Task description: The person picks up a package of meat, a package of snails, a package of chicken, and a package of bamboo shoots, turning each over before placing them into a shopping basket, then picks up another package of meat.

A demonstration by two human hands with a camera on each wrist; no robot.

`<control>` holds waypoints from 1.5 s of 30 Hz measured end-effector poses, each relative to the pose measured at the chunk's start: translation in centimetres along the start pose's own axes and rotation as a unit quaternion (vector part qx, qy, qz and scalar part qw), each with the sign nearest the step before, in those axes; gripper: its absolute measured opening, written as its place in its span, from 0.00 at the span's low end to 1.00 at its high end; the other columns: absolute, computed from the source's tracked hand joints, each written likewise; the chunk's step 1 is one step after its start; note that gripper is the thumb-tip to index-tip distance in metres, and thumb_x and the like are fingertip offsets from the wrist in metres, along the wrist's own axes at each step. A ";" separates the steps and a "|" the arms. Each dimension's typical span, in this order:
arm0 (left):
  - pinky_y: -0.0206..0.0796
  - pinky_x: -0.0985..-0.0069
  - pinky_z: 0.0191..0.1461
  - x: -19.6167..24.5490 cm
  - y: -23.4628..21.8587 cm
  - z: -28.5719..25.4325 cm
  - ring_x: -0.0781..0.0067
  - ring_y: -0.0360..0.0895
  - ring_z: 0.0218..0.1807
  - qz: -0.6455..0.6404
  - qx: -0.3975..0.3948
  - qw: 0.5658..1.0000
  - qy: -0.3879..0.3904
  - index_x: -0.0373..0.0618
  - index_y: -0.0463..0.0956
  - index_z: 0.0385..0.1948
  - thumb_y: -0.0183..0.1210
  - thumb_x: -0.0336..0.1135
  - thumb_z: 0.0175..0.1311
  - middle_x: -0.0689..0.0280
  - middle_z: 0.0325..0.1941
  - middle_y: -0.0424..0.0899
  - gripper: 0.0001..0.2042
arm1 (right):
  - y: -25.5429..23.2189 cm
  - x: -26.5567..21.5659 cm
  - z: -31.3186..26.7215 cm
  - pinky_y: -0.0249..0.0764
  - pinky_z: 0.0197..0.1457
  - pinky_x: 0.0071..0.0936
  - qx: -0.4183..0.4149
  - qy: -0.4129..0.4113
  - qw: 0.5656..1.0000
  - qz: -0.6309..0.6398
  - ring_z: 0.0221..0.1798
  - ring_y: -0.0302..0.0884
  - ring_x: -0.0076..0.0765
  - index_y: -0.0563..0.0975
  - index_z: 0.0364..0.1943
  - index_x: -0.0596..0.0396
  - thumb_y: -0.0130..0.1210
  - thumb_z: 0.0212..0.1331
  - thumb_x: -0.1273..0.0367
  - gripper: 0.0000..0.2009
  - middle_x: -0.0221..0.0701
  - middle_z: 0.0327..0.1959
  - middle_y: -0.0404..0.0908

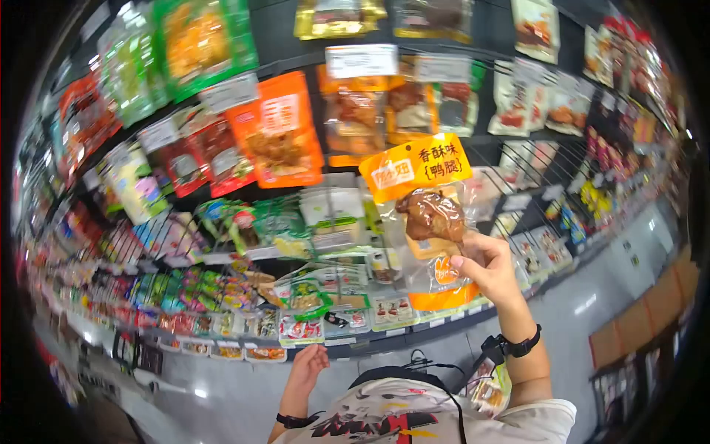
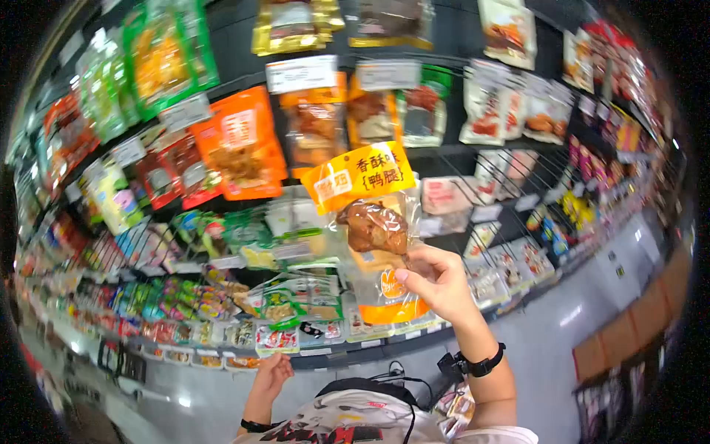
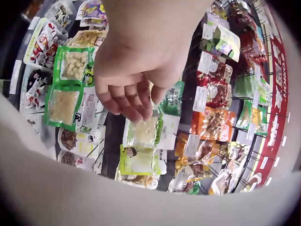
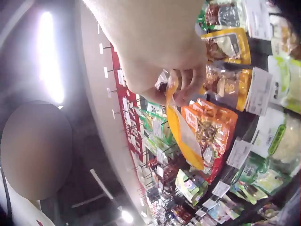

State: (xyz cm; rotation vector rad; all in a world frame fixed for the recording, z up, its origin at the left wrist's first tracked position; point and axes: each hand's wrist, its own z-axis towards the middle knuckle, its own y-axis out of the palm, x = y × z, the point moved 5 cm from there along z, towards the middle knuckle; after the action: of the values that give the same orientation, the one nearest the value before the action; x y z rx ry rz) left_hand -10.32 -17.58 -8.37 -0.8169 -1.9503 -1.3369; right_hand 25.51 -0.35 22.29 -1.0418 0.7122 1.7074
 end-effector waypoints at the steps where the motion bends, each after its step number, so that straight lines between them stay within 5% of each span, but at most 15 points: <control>1: 0.71 0.70 0.41 -0.4 0.8 1.1 0.68 0.78 0.33 0.011 -0.010 1.000 -0.021 0.39 0.77 0.38 0.52 0.42 0.74 0.63 0.29 0.80 0.14 | -1.3 -0.6 -1.5 0.69 0.36 0.17 0.008 -0.012 1.000 -0.018 0.35 0.73 0.15 0.79 0.38 0.65 0.66 0.57 0.75 0.09 0.24 0.35 0.80; 7: 0.71 0.72 0.39 -3.0 10.8 6.9 0.69 0.78 0.32 0.113 -0.182 0.969 -0.126 0.39 0.78 0.37 0.51 0.43 0.75 0.62 0.27 0.79 0.15 | -7.3 -2.1 -11.8 0.72 0.39 0.21 0.164 0.082 0.981 -0.056 0.37 0.76 0.18 0.79 0.39 0.63 0.67 0.55 0.73 0.11 0.27 0.35 0.82; 10: 0.70 0.73 0.39 -3.0 18.0 8.0 0.71 0.78 0.31 0.155 -0.262 0.945 -0.118 0.39 0.77 0.38 0.51 0.41 0.75 0.64 0.30 0.80 0.14 | -8.0 -1.5 -15.4 0.71 0.34 0.25 0.194 0.031 0.973 0.117 0.32 0.77 0.21 0.80 0.39 0.61 0.69 0.56 0.67 0.13 0.30 0.31 0.82; 13: 0.70 0.73 0.39 -4.1 22.5 7.9 0.72 0.78 0.31 0.154 -0.316 0.930 -0.107 0.38 0.77 0.38 0.50 0.40 0.76 0.64 0.28 0.79 0.14 | -4.6 -1.3 -17.5 0.69 0.31 0.25 0.060 -0.016 0.869 0.491 0.29 0.76 0.24 0.80 0.34 0.57 0.68 0.56 0.63 0.12 0.33 0.28 0.81; 14: 0.70 0.73 0.39 -4.8 23.5 7.8 0.72 0.78 0.31 0.154 -0.329 0.926 -0.109 0.37 0.77 0.38 0.50 0.40 0.76 0.64 0.27 0.79 0.14 | -4.2 -0.9 -17.9 0.69 0.29 0.26 -0.014 -0.067 0.868 0.491 0.25 0.75 0.27 0.78 0.29 0.54 0.64 0.61 0.60 0.12 0.33 0.23 0.80; 17: 0.70 0.74 0.39 -7.7 24.8 6.9 0.73 0.78 0.31 0.140 -0.341 0.921 -0.125 0.37 0.77 0.38 0.49 0.40 0.76 0.64 0.27 0.79 0.14 | -4.5 -0.2 -17.7 0.75 0.30 0.27 -0.180 -0.198 0.827 0.495 0.25 0.79 0.30 0.78 0.38 0.54 0.58 0.67 0.65 0.08 0.30 0.25 0.83; 24: 0.69 0.75 0.39 -7.8 21.9 8.1 0.73 0.77 0.31 0.123 -0.258 0.950 -0.126 0.39 0.76 0.39 0.50 0.41 0.76 0.65 0.27 0.79 0.14 | -6.8 2.9 -18.4 0.70 0.26 0.22 -0.135 -0.065 0.840 0.521 0.21 0.76 0.27 0.80 0.31 0.58 0.63 0.61 0.62 0.12 0.29 0.21 0.80; 26: 0.69 0.76 0.39 -7.3 21.4 8.1 0.74 0.77 0.32 0.122 -0.234 0.958 -0.113 0.40 0.77 0.39 0.50 0.42 0.75 0.66 0.28 0.79 0.14 | -11.2 5.8 -20.9 0.65 0.25 0.23 0.028 0.059 0.957 0.284 0.20 0.71 0.24 0.80 0.28 0.59 0.67 0.55 0.66 0.10 0.27 0.18 0.78; 27: 0.69 0.76 0.39 -7.3 21.0 7.9 0.74 0.77 0.32 0.122 -0.224 0.961 -0.108 0.41 0.77 0.39 0.50 0.42 0.75 0.66 0.28 0.78 0.14 | -13.0 7.1 -21.6 0.62 0.25 0.23 0.101 0.115 0.978 0.144 0.19 0.69 0.22 0.80 0.26 0.60 0.69 0.52 0.68 0.10 0.26 0.17 0.77; 30: 0.69 0.77 0.40 -7.8 20.7 7.4 0.75 0.76 0.32 0.117 -0.234 0.956 -0.129 0.42 0.77 0.38 0.50 0.43 0.75 0.67 0.29 0.79 0.14 | -13.7 4.5 -19.5 0.61 0.24 0.21 0.148 0.256 0.934 -0.202 0.19 0.68 0.18 0.80 0.23 0.62 0.69 0.49 0.71 0.09 0.25 0.16 0.76; 33: 0.70 0.76 0.38 -8.4 20.9 7.7 0.72 0.77 0.30 0.129 -0.216 0.959 -0.130 0.40 0.76 0.37 0.49 0.42 0.76 0.64 0.27 0.79 0.14 | -15.3 2.8 -20.5 0.62 0.24 0.20 0.143 0.216 0.925 -0.277 0.19 0.69 0.18 0.78 0.21 0.62 0.69 0.50 0.70 0.12 0.25 0.16 0.77; 34: 0.70 0.76 0.38 -8.5 21.1 8.0 0.72 0.77 0.30 0.131 -0.214 0.959 -0.131 0.41 0.76 0.37 0.49 0.42 0.76 0.64 0.27 0.79 0.14 | -16.4 2.6 -21.8 0.65 0.25 0.20 0.121 0.130 0.959 -0.220 0.19 0.72 0.21 0.79 0.21 0.59 0.69 0.51 0.71 0.09 0.25 0.18 0.79; 36: 0.70 0.77 0.38 -8.5 21.7 8.5 0.73 0.77 0.30 0.135 -0.226 0.955 -0.137 0.41 0.76 0.37 0.49 0.42 0.76 0.64 0.27 0.79 0.14 | -14.8 0.8 -21.8 0.70 0.27 0.23 0.061 -0.061 0.985 0.151 0.20 0.75 0.25 0.81 0.24 0.55 0.66 0.55 0.71 0.07 0.27 0.21 0.81; 39: 0.70 0.77 0.38 -8.8 22.8 8.8 0.73 0.77 0.30 0.146 -0.233 0.950 -0.150 0.41 0.76 0.36 0.49 0.42 0.76 0.65 0.27 0.80 0.14 | -15.2 -1.3 -21.2 0.77 0.34 0.30 -0.180 -0.283 0.834 0.439 0.24 0.79 0.31 0.82 0.29 0.50 0.61 0.61 0.71 0.04 0.30 0.25 0.83; 45: 0.70 0.77 0.39 -9.5 24.1 9.2 0.74 0.78 0.30 0.174 -0.264 0.934 -0.168 0.41 0.77 0.38 0.49 0.42 0.76 0.65 0.27 0.80 0.14 | -18.0 2.5 -24.3 0.76 0.36 0.29 -0.071 -0.220 0.915 0.329 0.27 0.79 0.29 0.79 0.25 0.52 0.60 0.65 0.64 0.12 0.33 0.26 0.84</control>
State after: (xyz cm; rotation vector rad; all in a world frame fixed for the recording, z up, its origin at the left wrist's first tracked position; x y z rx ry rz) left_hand 12.82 -3.14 -5.05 -1.6598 -1.5752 -1.5931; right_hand 49.60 -13.05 8.99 -0.4778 0.6865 2.5017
